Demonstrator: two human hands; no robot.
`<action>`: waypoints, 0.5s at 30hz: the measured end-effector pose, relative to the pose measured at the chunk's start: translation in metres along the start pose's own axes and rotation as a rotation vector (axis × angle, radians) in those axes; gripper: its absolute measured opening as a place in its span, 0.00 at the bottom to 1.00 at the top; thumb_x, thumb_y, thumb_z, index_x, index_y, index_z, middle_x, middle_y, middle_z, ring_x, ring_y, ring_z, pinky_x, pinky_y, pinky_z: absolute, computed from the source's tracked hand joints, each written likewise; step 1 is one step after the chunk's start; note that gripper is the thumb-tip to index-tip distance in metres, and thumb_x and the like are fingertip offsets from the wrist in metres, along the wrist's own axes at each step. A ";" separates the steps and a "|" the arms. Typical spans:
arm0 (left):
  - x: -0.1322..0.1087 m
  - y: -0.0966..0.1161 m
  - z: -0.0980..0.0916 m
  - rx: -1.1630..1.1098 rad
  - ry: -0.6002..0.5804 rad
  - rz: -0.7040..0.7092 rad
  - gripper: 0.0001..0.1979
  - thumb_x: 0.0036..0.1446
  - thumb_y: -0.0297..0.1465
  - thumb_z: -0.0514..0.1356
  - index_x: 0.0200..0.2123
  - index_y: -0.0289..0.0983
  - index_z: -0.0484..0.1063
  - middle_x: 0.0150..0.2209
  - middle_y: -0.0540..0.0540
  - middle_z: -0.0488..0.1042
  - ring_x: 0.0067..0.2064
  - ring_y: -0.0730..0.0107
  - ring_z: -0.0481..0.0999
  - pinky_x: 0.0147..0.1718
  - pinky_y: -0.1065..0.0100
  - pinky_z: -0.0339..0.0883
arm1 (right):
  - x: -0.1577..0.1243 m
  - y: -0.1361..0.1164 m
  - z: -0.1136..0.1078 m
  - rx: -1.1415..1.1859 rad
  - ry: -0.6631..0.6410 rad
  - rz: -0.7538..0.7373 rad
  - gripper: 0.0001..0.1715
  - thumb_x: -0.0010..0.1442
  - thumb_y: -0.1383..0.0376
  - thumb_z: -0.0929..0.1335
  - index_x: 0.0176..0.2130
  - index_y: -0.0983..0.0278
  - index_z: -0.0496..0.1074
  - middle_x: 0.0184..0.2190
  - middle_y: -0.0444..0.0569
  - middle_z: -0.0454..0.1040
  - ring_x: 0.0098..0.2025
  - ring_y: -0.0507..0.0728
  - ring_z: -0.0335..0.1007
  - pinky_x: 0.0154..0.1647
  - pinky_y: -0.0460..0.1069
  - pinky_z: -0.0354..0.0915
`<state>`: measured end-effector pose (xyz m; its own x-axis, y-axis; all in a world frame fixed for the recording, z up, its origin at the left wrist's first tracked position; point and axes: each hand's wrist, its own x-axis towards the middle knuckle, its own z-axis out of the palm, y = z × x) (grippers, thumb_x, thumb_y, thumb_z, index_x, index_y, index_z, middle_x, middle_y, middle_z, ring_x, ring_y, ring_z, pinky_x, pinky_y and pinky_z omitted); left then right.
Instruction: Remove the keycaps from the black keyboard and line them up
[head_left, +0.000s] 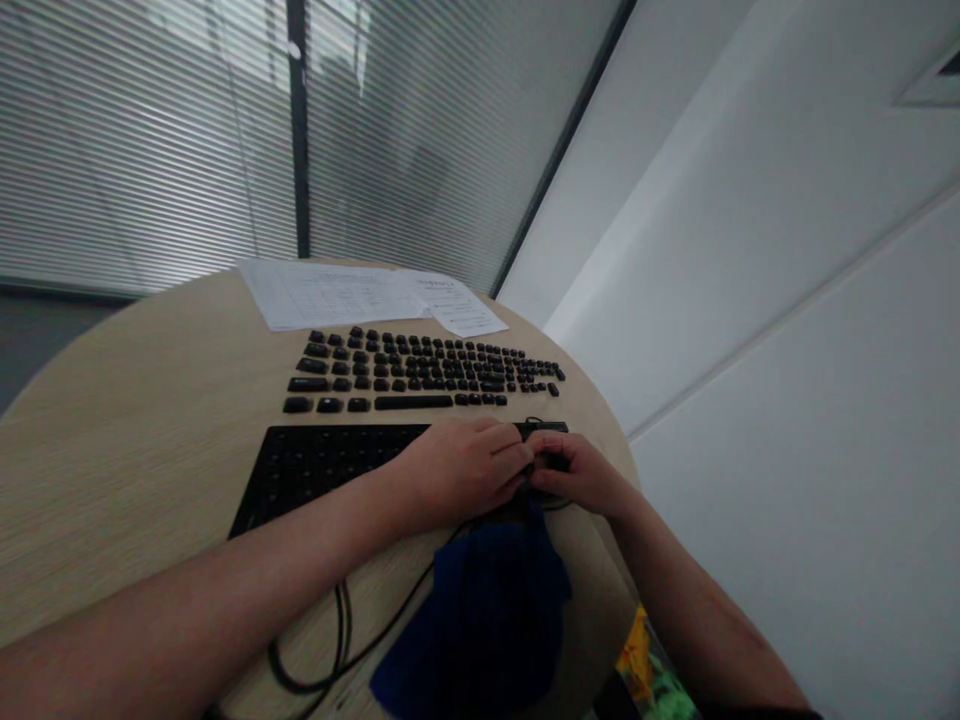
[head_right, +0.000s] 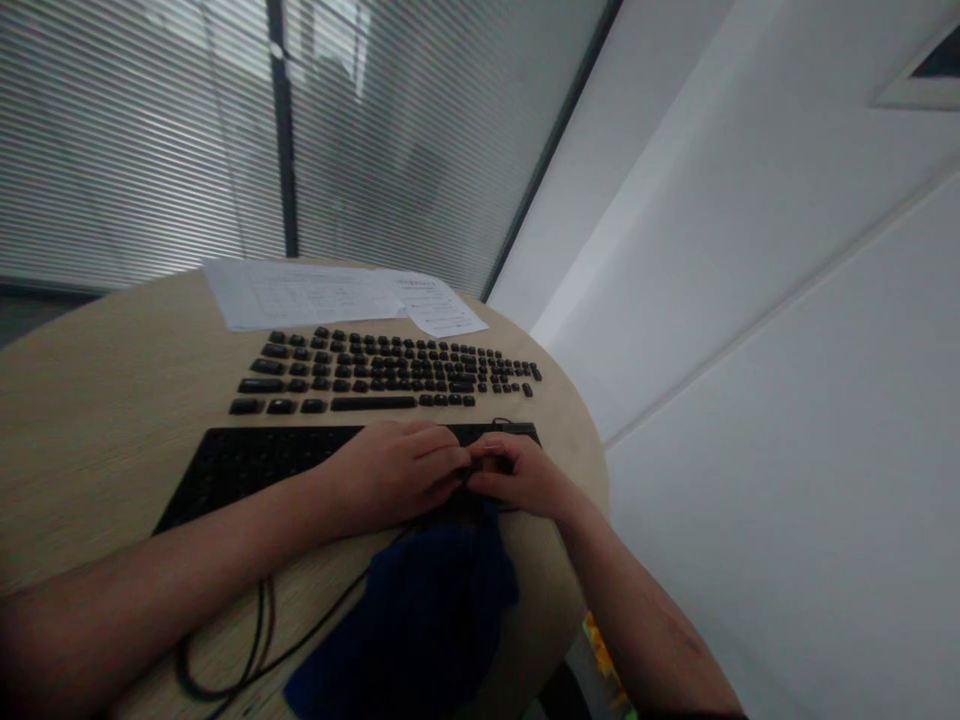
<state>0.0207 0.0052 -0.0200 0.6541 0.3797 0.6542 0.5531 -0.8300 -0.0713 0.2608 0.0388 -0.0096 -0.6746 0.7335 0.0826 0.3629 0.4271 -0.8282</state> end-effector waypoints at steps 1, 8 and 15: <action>0.000 0.000 0.000 0.002 -0.002 0.004 0.06 0.68 0.31 0.57 0.40 0.37 0.73 0.35 0.46 0.76 0.35 0.63 0.76 0.28 0.63 0.68 | 0.002 0.002 0.000 0.011 -0.016 0.020 0.26 0.58 0.45 0.76 0.40 0.64 0.78 0.27 0.41 0.67 0.28 0.51 0.60 0.30 0.47 0.56; 0.003 0.002 -0.001 -0.027 -0.117 -0.043 0.07 0.67 0.32 0.59 0.44 0.37 0.75 0.40 0.45 0.79 0.39 0.58 0.79 0.31 0.61 0.71 | 0.013 0.003 -0.018 -0.007 -0.137 0.030 0.26 0.53 0.45 0.79 0.36 0.64 0.77 0.29 0.44 0.72 0.31 0.53 0.65 0.32 0.47 0.61; 0.006 0.002 -0.006 -0.030 -0.553 -0.300 0.10 0.67 0.33 0.60 0.41 0.34 0.80 0.38 0.38 0.82 0.40 0.48 0.84 0.35 0.54 0.77 | 0.057 0.048 -0.070 -0.488 0.189 0.196 0.17 0.57 0.56 0.76 0.42 0.65 0.82 0.27 0.44 0.74 0.28 0.53 0.65 0.30 0.47 0.59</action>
<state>0.0227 0.0039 -0.0116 0.6473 0.7462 0.1554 0.7444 -0.6627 0.0816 0.2851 0.1381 -0.0056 -0.4540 0.8867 0.0878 0.7557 0.4354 -0.4892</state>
